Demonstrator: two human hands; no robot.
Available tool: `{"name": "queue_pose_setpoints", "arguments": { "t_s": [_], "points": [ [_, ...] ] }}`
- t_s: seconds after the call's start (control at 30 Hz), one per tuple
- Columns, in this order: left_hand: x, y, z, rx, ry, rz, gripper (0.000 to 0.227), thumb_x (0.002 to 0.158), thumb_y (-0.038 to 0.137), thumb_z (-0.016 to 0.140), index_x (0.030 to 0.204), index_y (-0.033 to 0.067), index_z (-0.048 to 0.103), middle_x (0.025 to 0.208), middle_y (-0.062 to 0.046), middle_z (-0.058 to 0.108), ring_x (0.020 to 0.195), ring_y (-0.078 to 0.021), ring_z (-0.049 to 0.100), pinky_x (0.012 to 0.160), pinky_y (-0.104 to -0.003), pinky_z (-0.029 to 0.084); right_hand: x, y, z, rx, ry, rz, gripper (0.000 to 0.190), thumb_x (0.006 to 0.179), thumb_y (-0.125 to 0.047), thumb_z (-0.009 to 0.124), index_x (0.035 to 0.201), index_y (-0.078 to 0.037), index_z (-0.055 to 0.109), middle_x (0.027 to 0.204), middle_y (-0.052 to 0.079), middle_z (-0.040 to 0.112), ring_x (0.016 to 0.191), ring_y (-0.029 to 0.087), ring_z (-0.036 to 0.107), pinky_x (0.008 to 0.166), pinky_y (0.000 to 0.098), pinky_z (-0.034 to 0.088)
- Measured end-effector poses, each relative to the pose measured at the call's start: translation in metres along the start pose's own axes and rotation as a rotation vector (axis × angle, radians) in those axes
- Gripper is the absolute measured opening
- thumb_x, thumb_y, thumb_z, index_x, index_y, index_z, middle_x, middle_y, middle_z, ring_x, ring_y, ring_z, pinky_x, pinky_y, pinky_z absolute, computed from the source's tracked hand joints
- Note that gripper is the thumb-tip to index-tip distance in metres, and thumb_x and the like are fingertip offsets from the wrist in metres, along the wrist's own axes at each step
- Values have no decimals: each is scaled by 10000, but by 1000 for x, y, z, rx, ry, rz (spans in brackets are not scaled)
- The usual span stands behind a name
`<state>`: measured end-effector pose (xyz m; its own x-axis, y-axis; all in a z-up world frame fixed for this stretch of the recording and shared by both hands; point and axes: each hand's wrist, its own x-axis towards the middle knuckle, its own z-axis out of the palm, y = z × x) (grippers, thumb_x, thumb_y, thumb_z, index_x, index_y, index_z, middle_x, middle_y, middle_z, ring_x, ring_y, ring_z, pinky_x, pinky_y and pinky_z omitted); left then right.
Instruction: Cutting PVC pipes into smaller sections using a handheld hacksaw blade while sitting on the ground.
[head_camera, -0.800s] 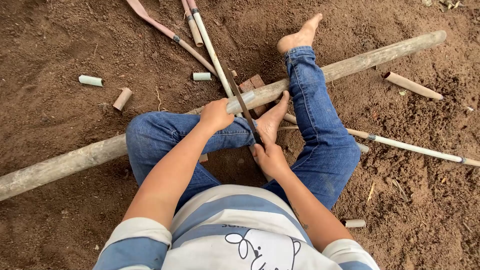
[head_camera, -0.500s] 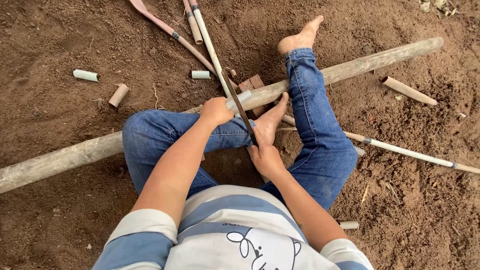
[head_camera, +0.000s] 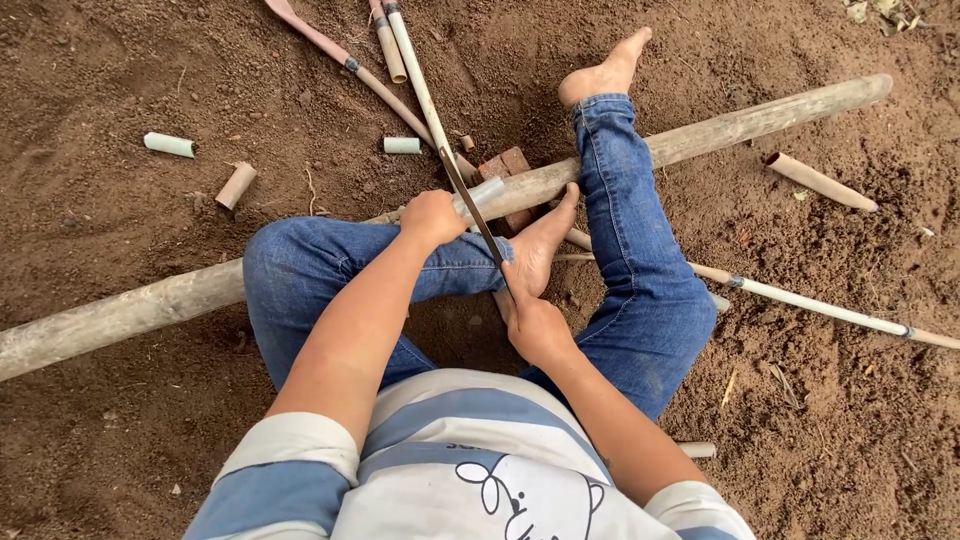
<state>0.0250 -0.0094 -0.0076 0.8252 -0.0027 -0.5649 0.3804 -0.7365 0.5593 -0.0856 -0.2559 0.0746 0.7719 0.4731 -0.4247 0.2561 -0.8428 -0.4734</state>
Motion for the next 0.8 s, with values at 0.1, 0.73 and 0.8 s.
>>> {"name": "queue_pose_setpoints", "arguments": {
  "t_s": [0.1, 0.73, 0.8],
  "points": [
    [6, -4, 4, -7, 5, -4, 556, 935, 302, 686, 1384, -26, 696, 1249, -259, 740, 1191, -446, 711, 971, -598, 587, 10, -3, 2, -29, 20, 12, 695, 1081, -114, 406, 1739, -139, 183, 932, 310, 749, 789, 485, 747, 675, 548, 627],
    [-3, 1, -5, -12, 4, -7, 546, 959, 258, 659, 1406, -54, 669, 1233, -273, 744, 1117, -418, 746, 917, -566, 614, 35, -1, 13, -144, 37, 42, 709, 1069, -119, 408, 1739, -150, 177, 901, 274, 746, 801, 453, 754, 703, 544, 630],
    [-3, 0, -4, -7, 9, -17, 519, 944, 252, 659, 1365, -48, 700, 1193, -248, 757, 1077, -399, 758, 887, -549, 616, 30, -3, 10, -158, 35, 33, 714, 1056, -131, 408, 1739, -154, 203, 870, 257, 745, 775, 448, 757, 678, 526, 630]
  ]
}}
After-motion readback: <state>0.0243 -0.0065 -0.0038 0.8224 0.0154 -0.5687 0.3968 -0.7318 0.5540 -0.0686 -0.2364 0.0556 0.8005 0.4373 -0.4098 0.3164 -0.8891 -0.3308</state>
